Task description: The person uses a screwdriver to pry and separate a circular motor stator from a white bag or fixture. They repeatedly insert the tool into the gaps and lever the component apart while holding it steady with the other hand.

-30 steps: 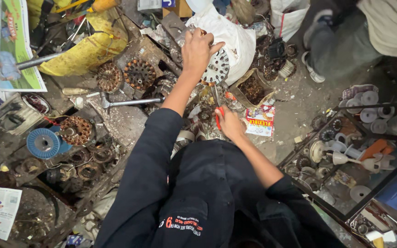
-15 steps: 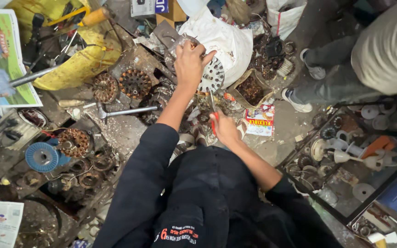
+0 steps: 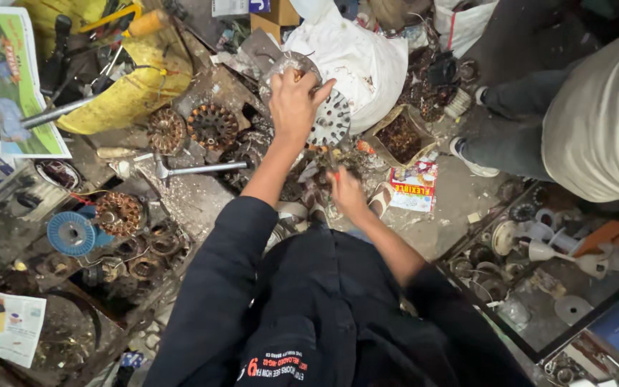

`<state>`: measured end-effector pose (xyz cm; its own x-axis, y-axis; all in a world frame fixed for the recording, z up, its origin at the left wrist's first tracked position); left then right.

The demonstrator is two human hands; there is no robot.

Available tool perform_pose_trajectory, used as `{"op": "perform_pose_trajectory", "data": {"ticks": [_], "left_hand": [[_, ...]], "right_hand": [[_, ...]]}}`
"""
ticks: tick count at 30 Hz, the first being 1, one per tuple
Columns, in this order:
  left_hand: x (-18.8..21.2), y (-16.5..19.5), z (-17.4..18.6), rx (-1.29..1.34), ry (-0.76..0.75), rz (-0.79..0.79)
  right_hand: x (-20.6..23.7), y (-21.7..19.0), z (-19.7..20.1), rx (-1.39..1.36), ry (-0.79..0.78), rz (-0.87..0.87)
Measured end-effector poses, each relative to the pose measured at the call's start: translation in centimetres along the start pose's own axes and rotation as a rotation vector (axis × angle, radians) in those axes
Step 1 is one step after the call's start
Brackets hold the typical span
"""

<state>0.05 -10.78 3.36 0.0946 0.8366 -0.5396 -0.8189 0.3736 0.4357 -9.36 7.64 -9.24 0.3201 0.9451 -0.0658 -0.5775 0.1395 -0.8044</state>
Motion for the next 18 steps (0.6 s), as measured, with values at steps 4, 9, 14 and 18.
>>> {"op": "perform_pose_trajectory", "data": {"ticks": [4,9,14,18], "left_hand": [[-0.2,0.2,0.3,-0.017,0.027,0.012],[0.0,0.4,0.4,-0.034,0.094,-0.027],[-0.7,0.0,-0.6,-0.077,0.061,-0.048],[-1.0,0.4,-0.3,-0.059,0.136,-0.091]], "right_hand": [[-0.4,0.2,0.1,-0.027,0.113,0.107],[-0.4,1.3,0.7,-0.143,-0.203,-0.037],[-0.4,1.6,0.8,-0.923,-0.577,-0.574],[-0.9,1.5,1.5,-1.025,-0.728,-0.608]]}}
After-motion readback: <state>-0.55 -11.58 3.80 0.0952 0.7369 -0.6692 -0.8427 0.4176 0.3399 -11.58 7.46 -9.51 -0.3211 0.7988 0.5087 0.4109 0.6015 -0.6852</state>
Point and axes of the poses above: each hand's wrist, its own x-axis away from the middle knuckle, its own z-axis out of the back of the hand, y = z × x, the point moved 2 cm from there along -x, towards the middle knuckle, and after that the axes turned 13 degrees about y, right-handed, at the moved point
